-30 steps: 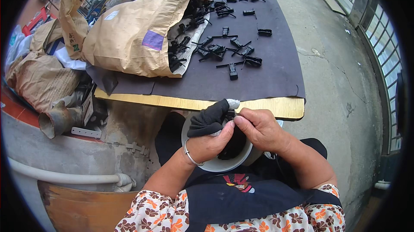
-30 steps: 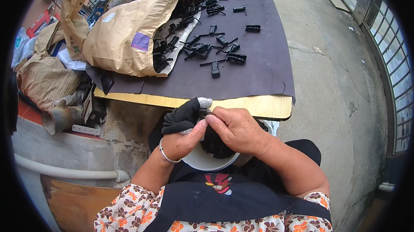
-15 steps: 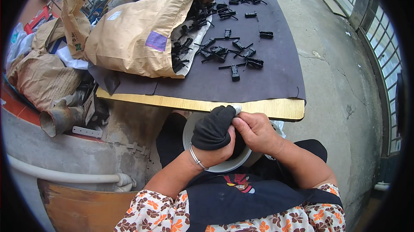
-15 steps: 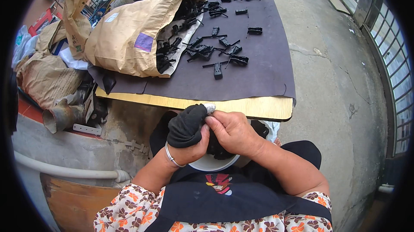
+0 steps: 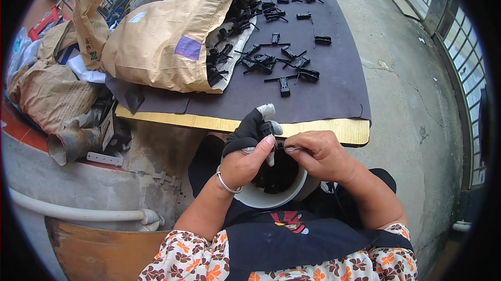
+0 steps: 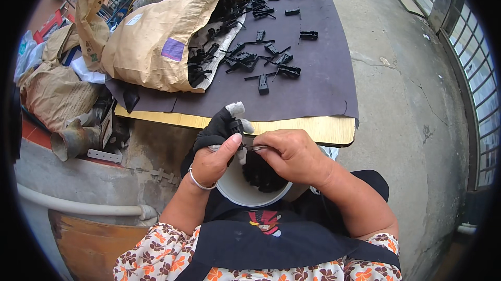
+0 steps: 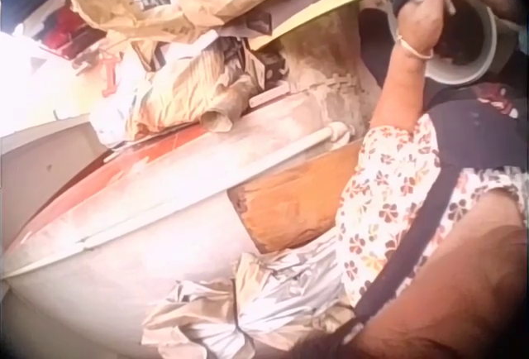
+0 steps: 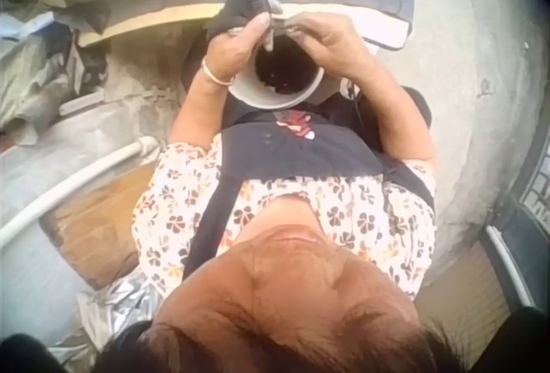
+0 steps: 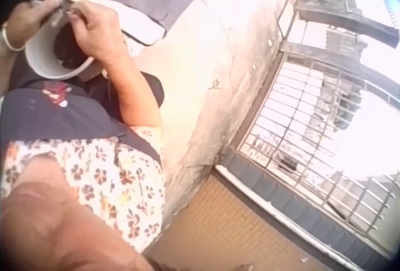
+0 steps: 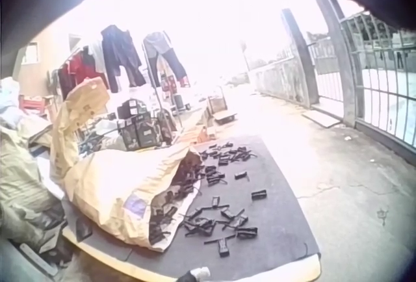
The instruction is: Sort and package small black plastic components from a table into a bucket.
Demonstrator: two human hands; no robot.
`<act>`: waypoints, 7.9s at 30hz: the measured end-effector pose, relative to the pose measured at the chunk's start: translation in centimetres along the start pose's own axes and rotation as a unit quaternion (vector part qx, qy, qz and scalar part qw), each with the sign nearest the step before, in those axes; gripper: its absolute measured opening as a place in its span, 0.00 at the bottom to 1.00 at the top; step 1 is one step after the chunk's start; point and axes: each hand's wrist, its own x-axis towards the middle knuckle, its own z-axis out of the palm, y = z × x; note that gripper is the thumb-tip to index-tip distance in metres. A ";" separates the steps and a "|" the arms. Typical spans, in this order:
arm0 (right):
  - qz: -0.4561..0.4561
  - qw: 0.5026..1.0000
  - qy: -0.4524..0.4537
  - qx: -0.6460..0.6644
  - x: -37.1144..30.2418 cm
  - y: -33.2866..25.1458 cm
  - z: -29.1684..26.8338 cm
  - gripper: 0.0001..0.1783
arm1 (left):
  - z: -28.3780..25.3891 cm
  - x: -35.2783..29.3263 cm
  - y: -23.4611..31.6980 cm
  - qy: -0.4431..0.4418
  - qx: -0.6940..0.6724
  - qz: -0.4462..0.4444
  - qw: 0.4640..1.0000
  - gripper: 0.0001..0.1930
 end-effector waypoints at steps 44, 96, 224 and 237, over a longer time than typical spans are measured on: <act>0.086 0.995 -0.025 0.035 0.0 -0.8 -0.1 0.12 | 1.3 -0.7 -0.5 -0.042 0.070 -0.047 0.996 0.12; 0.050 0.995 0.085 0.030 0.7 0.2 0.1 0.09 | -1.3 5.8 -0.1 0.041 0.521 0.300 0.798 0.12; 0.148 0.979 0.014 0.136 0.4 -1.2 -0.5 0.08 | 0.7 -0.9 0.7 -0.055 0.057 -0.025 0.997 0.18; 0.064 0.995 -0.021 0.072 0.4 -0.9 0.0 0.10 | 0.3 -0.9 -0.2 -0.025 0.190 0.110 0.975 0.11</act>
